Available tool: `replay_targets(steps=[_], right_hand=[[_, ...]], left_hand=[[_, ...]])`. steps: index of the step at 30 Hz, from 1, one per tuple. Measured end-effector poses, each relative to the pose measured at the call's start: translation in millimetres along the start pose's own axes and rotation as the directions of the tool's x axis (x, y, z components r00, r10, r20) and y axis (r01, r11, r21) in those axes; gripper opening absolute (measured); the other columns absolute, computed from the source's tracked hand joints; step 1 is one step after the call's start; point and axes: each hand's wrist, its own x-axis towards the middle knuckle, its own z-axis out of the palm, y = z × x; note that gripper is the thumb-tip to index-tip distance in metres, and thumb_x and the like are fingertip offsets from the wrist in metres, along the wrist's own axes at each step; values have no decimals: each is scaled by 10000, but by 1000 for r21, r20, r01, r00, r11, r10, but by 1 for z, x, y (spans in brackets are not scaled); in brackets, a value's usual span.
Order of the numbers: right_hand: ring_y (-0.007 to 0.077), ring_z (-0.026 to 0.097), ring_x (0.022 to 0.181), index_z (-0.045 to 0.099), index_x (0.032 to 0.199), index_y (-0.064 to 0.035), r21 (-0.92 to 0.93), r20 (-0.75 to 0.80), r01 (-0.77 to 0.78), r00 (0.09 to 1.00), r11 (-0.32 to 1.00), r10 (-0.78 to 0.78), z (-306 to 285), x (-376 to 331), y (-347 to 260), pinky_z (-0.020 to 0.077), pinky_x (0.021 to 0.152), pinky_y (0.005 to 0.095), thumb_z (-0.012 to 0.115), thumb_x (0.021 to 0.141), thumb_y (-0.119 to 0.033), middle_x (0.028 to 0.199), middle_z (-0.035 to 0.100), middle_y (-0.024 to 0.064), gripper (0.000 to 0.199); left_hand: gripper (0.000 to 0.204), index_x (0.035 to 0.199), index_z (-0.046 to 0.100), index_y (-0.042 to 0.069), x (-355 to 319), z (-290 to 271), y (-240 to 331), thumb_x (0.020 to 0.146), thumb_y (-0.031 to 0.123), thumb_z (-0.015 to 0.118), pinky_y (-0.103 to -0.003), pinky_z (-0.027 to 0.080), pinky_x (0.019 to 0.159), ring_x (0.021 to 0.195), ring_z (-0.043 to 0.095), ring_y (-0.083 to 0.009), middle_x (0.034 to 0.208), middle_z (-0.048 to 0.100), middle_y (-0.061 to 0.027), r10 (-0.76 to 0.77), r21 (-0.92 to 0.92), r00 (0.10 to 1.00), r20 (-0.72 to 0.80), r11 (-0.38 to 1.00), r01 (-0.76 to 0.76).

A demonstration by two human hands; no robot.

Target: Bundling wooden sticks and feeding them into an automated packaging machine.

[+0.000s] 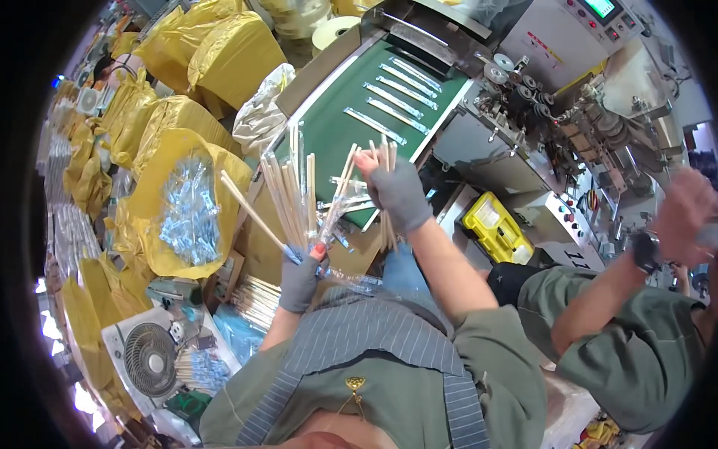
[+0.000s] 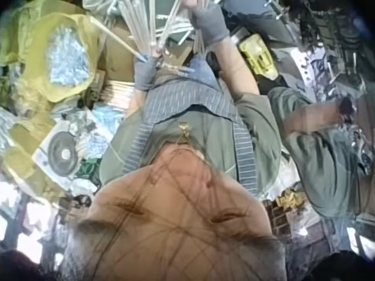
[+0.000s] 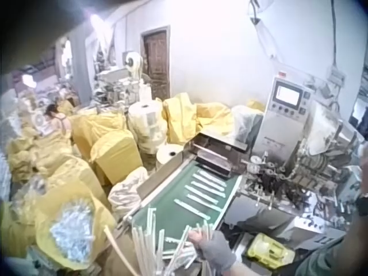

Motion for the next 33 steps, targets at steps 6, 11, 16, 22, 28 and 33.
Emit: replay_targets(steps=[6,11,16,22,28,33], right_hand=[[53,337,425,576,810,-77,76,-156,333,935,940,-318,-11,42,-38,246,395,221,589,793,-240,562,398,-46,165],[67,329,424,573,854,-62,225,-330,408,886,885,-325,-40,80,-65,250,400,224,552,835,-227,590,411,-40,167],[48,342,416,552,1011,-41,209,-276,473,868,856,-412,-13,83,-64,263,395,207,516,881,-233,675,522,-22,235],[20,323,431,610,1000,-63,-290,280,283,939,914,-202,136,76,-46,233,395,183,524,855,-288,608,468,-59,281],[51,432,559,614,938,-11,-345,663,103,730,933,165,175,3,1,324,471,207,571,808,-264,623,458,-36,288],[79,445,558,578,811,-97,-232,549,587,738,776,-394,183,29,-6,346,483,220,526,828,-239,645,449,-21,153]], left_hand=[[237,799,564,5,-8,-7,14,794,228,646,-194,303,446,490,425,-75,580,474,4,51,-35,998,-47,998,-53],[196,812,563,23,-13,-36,2,798,201,645,-191,301,435,494,427,-71,582,472,8,61,-108,993,-104,992,-73],[146,842,552,36,-28,-57,-5,802,152,631,-198,312,427,503,435,-65,628,494,3,108,-181,966,-236,971,-153],[165,827,563,25,-58,-63,-2,812,181,616,-206,316,426,493,434,-65,603,497,-1,188,-80,905,-382,969,-235],[211,861,583,13,-85,-81,-6,813,213,624,-204,327,452,501,435,-61,592,495,3,192,-149,775,-602,927,-345],[165,836,598,17,-90,-97,-10,809,178,624,-196,337,472,516,450,-62,638,538,-8,203,-144,830,-520,936,-320]])
